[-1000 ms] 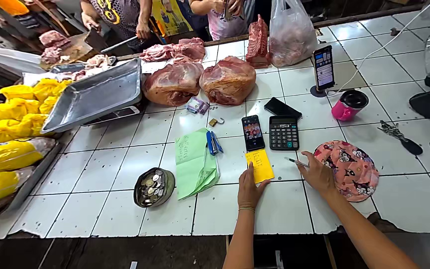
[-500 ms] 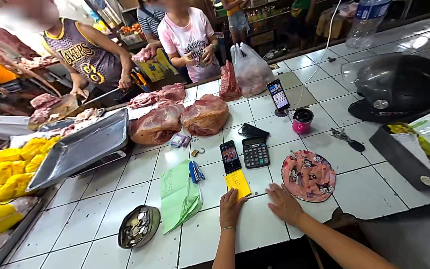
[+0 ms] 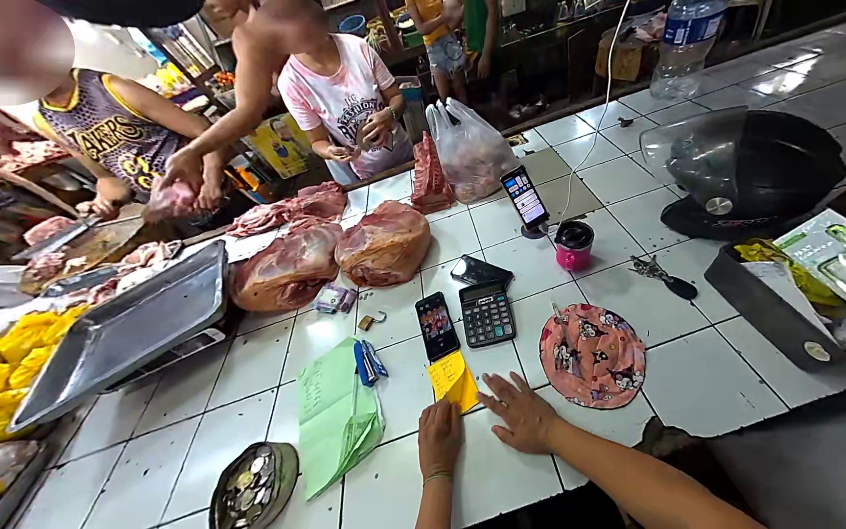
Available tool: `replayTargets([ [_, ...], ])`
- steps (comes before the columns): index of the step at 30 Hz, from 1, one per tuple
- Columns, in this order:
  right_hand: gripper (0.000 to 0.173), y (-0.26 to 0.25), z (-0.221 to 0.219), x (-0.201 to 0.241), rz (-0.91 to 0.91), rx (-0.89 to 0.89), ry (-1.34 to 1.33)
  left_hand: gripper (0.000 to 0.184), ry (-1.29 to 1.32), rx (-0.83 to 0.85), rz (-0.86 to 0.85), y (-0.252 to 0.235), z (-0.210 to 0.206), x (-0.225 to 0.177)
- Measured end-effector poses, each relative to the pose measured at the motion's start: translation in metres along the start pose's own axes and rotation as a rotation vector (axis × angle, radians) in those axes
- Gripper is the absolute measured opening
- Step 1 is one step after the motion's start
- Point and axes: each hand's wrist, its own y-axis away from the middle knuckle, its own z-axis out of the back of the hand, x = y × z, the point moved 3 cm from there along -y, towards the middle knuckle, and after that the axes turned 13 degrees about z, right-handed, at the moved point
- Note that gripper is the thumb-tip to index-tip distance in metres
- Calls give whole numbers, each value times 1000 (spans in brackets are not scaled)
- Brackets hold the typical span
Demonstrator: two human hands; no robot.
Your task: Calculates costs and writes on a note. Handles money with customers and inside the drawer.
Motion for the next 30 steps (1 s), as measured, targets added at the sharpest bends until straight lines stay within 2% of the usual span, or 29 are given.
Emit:
replayTargets([
  [2,63,-19,-6,2,78,7,-25,25,10,8,81,-3,2,-1],
  [5,61,-41,-13,1,61,92,-81,23,94,7,280,-9,2,5],
  [7,59,-44,-15,0,27,103,-100,26,289,-32,574,-17,20,22],
  [9,58,-46,-13,-2,1,92,-93,35,510,-244,908,-32,61,58],
  [10,58,-44,-12,-2,-6,96,-90,39,537,-336,980,-42,86,74],
  [12,59,-43,-12,-3,-8,109,-84,40,497,-353,876,-66,127,92],
  [14,59,-45,-13,-3,-1,101,-86,38,409,-164,663,-89,144,86],
  [16,58,-43,-14,-3,5,102,-81,51,314,130,535,-101,126,75],
  [17,58,-42,-13,-3,6,104,-79,69,280,278,529,-106,110,71],
  [18,57,-42,-12,-2,7,103,-77,85,262,403,558,-111,92,69],
  [20,55,-42,-11,0,15,101,-78,96,318,559,670,-121,63,65],
  [22,55,-42,-10,3,16,121,-88,92,439,606,757,-132,46,55],
  [24,54,-43,-9,0,17,115,-84,85,519,631,749,-149,38,42],
  [25,54,-43,-10,0,11,120,-83,78,503,646,675,-157,37,37],
  [27,53,-42,-11,3,-5,125,-86,45,391,678,536,-171,37,29],
  [28,53,-43,-10,3,-16,128,-89,33,332,694,525,-179,38,24],
  [30,53,-43,-13,2,-37,115,-88,29,272,645,610,-189,38,25],
])
